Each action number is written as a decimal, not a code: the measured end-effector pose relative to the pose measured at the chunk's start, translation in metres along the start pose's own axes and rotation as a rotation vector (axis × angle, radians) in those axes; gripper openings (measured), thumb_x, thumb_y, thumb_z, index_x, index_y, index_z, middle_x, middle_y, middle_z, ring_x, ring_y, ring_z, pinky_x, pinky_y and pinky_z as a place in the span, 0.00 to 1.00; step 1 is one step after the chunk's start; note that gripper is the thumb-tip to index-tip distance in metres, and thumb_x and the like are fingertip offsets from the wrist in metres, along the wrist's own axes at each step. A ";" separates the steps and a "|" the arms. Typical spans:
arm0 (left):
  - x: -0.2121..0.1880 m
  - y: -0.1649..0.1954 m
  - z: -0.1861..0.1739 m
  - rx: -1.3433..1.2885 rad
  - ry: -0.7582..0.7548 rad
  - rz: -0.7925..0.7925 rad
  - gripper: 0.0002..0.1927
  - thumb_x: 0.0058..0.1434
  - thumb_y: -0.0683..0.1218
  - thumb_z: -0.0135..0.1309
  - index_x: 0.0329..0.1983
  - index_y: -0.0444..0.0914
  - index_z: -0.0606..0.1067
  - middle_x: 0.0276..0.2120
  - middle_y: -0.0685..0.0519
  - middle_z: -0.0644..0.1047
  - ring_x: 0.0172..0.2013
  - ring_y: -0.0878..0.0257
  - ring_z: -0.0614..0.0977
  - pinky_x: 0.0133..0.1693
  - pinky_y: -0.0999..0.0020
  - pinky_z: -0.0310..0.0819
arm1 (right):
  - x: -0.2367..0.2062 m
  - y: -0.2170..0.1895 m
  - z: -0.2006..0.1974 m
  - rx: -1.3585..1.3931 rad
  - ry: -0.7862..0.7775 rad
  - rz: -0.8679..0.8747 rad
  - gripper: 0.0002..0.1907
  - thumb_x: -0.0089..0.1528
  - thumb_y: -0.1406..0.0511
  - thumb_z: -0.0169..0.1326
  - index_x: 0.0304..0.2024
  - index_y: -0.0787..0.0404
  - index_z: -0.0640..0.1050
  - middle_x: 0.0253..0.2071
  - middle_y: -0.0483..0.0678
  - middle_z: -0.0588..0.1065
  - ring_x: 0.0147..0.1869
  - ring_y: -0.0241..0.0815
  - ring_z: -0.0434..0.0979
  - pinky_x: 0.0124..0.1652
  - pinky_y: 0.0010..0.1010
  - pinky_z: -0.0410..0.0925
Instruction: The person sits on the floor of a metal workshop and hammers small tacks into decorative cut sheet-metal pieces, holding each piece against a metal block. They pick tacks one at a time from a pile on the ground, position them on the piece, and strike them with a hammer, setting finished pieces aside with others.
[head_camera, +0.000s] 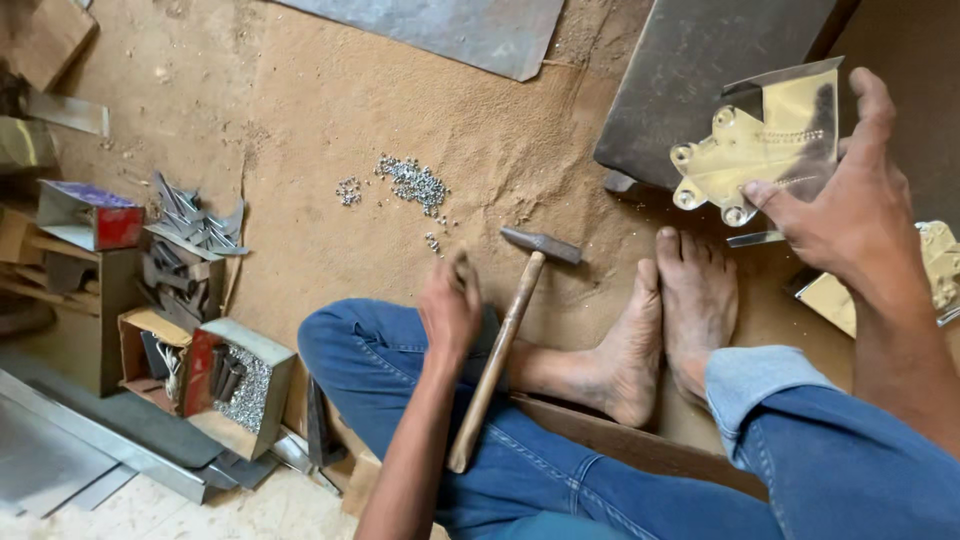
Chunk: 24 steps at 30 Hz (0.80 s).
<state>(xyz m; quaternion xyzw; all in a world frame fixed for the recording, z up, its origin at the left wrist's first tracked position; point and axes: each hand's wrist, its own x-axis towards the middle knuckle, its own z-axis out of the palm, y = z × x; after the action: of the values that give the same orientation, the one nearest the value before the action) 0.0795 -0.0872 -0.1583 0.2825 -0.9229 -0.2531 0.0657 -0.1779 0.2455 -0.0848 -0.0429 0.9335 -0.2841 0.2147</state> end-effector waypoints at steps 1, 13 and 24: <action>0.018 -0.015 0.010 -0.008 0.041 -0.010 0.16 0.67 0.42 0.54 0.57 0.39 0.76 0.40 0.42 0.79 0.35 0.46 0.81 0.37 0.53 0.76 | -0.001 -0.007 -0.005 -0.058 0.024 -0.092 0.56 0.59 0.57 0.69 0.81 0.56 0.51 0.63 0.65 0.73 0.66 0.66 0.74 0.64 0.50 0.65; 0.048 0.042 0.022 -0.540 0.037 -0.038 0.19 0.66 0.37 0.57 0.60 0.37 0.72 0.39 0.51 0.82 0.37 0.63 0.84 0.40 0.67 0.81 | -0.006 -0.013 -0.022 -0.064 0.045 -0.027 0.42 0.56 0.54 0.63 0.73 0.40 0.66 0.49 0.61 0.70 0.53 0.63 0.75 0.54 0.49 0.68; 0.094 0.195 0.076 -0.089 0.266 0.834 0.10 0.67 0.39 0.56 0.50 0.41 0.79 0.45 0.55 0.82 0.47 0.59 0.83 0.48 0.61 0.78 | -0.013 -0.016 -0.039 -0.068 0.097 0.053 0.42 0.58 0.46 0.63 0.73 0.40 0.65 0.49 0.57 0.69 0.52 0.59 0.75 0.50 0.51 0.68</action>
<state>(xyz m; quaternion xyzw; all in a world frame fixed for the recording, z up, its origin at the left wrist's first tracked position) -0.1143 0.0321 -0.1276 -0.0873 -0.9297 -0.2057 0.2929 -0.1830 0.2544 -0.0421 -0.0117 0.9527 -0.2483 0.1748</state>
